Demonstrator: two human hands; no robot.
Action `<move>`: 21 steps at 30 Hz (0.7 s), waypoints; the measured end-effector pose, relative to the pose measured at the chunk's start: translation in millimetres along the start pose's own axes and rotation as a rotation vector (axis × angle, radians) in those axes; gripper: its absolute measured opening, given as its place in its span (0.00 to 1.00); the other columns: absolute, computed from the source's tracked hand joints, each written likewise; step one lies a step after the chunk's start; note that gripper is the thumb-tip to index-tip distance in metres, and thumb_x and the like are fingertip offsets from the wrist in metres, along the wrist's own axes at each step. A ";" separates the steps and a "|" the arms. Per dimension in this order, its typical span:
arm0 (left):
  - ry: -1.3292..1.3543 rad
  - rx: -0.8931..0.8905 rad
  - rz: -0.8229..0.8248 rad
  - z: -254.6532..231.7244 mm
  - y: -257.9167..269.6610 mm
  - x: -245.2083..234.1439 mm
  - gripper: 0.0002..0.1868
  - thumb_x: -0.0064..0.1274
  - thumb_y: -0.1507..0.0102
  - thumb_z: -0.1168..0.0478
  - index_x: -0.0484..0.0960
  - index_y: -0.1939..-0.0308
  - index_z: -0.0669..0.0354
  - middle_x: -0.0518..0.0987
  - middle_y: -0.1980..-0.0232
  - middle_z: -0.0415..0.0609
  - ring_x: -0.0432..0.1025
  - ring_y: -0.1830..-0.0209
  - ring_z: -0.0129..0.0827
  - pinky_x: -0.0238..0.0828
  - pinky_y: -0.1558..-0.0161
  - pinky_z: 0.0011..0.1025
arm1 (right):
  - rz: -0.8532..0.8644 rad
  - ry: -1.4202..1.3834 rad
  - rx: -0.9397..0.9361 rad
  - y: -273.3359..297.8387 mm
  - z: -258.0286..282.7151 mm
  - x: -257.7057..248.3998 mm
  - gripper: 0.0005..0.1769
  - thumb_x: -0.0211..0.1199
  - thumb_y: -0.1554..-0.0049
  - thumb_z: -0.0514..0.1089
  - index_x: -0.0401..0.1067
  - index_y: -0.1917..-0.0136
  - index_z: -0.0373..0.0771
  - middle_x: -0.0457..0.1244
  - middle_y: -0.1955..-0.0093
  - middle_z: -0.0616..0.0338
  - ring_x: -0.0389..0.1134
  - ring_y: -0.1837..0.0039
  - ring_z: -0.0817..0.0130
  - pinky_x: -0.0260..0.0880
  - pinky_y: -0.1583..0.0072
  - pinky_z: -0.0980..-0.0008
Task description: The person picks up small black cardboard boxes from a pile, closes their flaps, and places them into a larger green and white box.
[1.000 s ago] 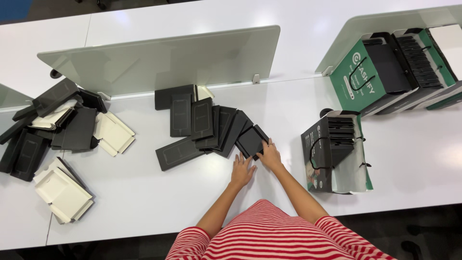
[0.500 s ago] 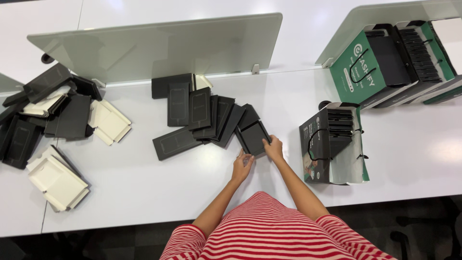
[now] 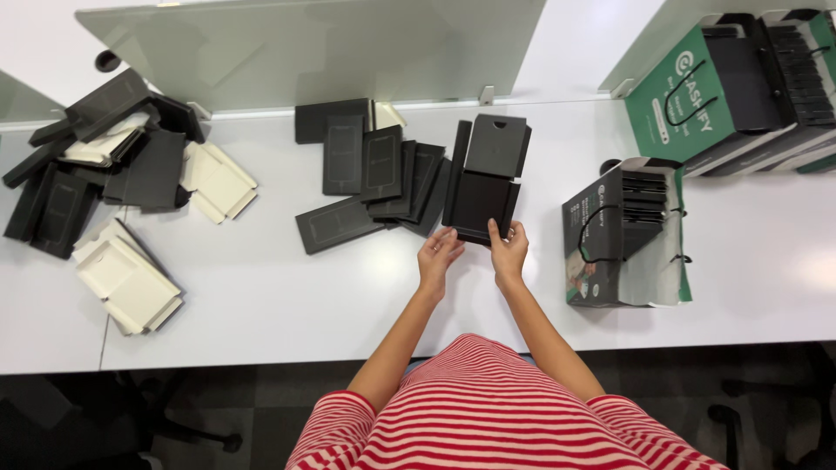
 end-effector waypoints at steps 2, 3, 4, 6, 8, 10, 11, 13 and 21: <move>-0.020 -0.033 -0.087 -23.6 7.0 -4.3 0.26 0.62 0.38 0.55 0.73 0.40 0.63 0.79 0.53 0.47 0.79 0.53 0.31 0.80 0.45 0.29 | 0.032 -0.024 -0.028 9.9 14.1 15.0 0.17 0.67 0.39 0.47 0.65 0.51 0.33 0.64 0.58 0.60 0.67 0.58 0.76 0.77 0.55 0.71; -0.017 -0.025 -0.095 -33.1 10.1 -6.2 0.26 0.62 0.38 0.55 0.73 0.40 0.63 0.79 0.53 0.47 0.79 0.53 0.31 0.80 0.45 0.29 | 0.059 -0.049 -0.053 14.8 20.4 21.9 0.16 0.68 0.39 0.47 0.65 0.54 0.34 0.62 0.60 0.63 0.66 0.58 0.77 0.77 0.54 0.71; -0.004 -0.006 -0.089 -41.2 12.7 -8.2 0.25 0.62 0.38 0.56 0.75 0.42 0.63 0.79 0.52 0.47 0.78 0.54 0.30 0.80 0.45 0.29 | 0.070 -0.050 -0.054 19.6 25.0 26.8 0.16 0.68 0.39 0.47 0.65 0.54 0.34 0.62 0.60 0.63 0.66 0.58 0.77 0.77 0.54 0.71; 0.011 0.023 -0.092 -51.9 19.8 -14.4 0.23 0.63 0.39 0.56 0.76 0.44 0.63 0.80 0.52 0.47 0.78 0.55 0.30 0.79 0.45 0.29 | 0.124 -0.053 -0.084 27.6 32.7 37.8 0.16 0.68 0.39 0.47 0.65 0.55 0.36 0.61 0.61 0.65 0.65 0.59 0.79 0.76 0.54 0.74; 0.022 0.058 -0.055 -59.8 23.3 -15.8 0.18 0.64 0.37 0.58 0.79 0.50 0.65 0.78 0.54 0.46 0.77 0.57 0.30 0.79 0.46 0.31 | 0.145 -0.012 -0.119 34.4 36.6 46.4 0.15 0.68 0.39 0.47 0.66 0.55 0.36 0.61 0.61 0.65 0.64 0.60 0.79 0.71 0.56 0.75; 0.019 0.040 -0.051 -61.5 27.4 -19.2 0.16 0.62 0.37 0.57 0.81 0.51 0.63 0.79 0.56 0.46 0.77 0.57 0.29 0.80 0.46 0.30 | 0.164 0.039 -0.149 38.0 35.1 51.8 0.15 0.69 0.38 0.47 0.67 0.55 0.36 0.62 0.61 0.65 0.62 0.60 0.79 0.67 0.58 0.76; 0.017 0.008 -0.047 -57.8 33.1 -21.2 0.14 0.61 0.36 0.56 0.82 0.52 0.61 0.80 0.58 0.46 0.78 0.58 0.28 0.81 0.47 0.29 | 0.173 -0.009 -0.127 41.5 30.8 54.0 0.15 0.69 0.38 0.46 0.66 0.55 0.36 0.62 0.61 0.65 0.62 0.60 0.79 0.66 0.58 0.76; 0.029 0.035 -0.076 -53.5 40.1 -27.7 0.12 0.60 0.36 0.57 0.82 0.54 0.61 0.80 0.58 0.45 0.78 0.58 0.27 0.81 0.48 0.29 | 0.191 -0.050 -0.107 48.4 23.0 56.5 0.15 0.69 0.39 0.45 0.65 0.55 0.36 0.62 0.61 0.64 0.61 0.60 0.79 0.65 0.59 0.76; 0.019 0.057 -0.271 -30.1 62.8 -59.7 0.11 0.60 0.35 0.57 0.83 0.56 0.61 0.81 0.61 0.45 0.77 0.59 0.28 0.83 0.55 0.30 | 0.488 -0.004 0.083 80.2 23.4 49.6 0.18 0.61 0.39 0.47 0.69 0.41 0.32 0.68 0.47 0.60 0.71 0.45 0.74 0.77 0.44 0.70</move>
Point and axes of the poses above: each hand's wrist, its own y-axis away from the middle knuckle, its own x-axis out of the palm, z = x × y, the point moved 3 cm from there along -y, towards the middle knuckle
